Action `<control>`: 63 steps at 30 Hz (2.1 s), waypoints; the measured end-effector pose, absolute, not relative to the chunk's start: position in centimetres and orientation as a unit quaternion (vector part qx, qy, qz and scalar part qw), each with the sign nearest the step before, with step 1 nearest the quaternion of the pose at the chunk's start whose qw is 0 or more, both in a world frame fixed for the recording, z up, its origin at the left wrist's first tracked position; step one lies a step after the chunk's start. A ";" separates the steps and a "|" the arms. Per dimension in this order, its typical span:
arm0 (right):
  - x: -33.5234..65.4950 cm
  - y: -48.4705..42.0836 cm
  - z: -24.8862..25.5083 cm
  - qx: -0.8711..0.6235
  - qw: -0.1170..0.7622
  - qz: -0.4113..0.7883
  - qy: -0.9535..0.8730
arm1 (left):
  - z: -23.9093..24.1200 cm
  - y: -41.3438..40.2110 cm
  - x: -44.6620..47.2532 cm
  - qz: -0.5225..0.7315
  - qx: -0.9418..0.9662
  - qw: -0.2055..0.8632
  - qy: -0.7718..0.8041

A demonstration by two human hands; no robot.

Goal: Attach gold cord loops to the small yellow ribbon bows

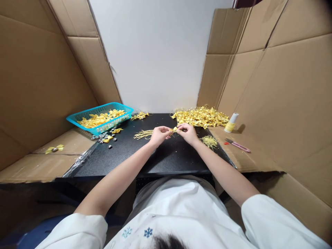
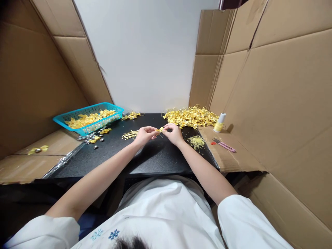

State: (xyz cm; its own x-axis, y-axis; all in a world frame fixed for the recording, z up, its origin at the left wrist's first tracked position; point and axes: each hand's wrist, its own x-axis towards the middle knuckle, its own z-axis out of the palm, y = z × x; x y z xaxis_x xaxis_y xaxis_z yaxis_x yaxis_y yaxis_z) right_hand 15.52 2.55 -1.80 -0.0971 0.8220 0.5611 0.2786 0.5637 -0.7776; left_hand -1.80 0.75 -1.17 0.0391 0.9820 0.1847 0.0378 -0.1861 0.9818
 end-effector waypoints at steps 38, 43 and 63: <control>14.1 0.5 -2.1 -0.446 0.485 0.074 -0.749 | -1.7 0.4 -1.6 0.529 0.588 0.378 0.480; 14.3 1.1 -2.3 -0.457 0.449 0.083 -0.763 | -1.8 0.3 -1.7 0.493 0.642 0.328 0.487; 14.3 0.9 -2.0 -0.459 0.399 0.039 -0.793 | -1.0 -0.6 -1.6 0.459 0.710 0.213 0.490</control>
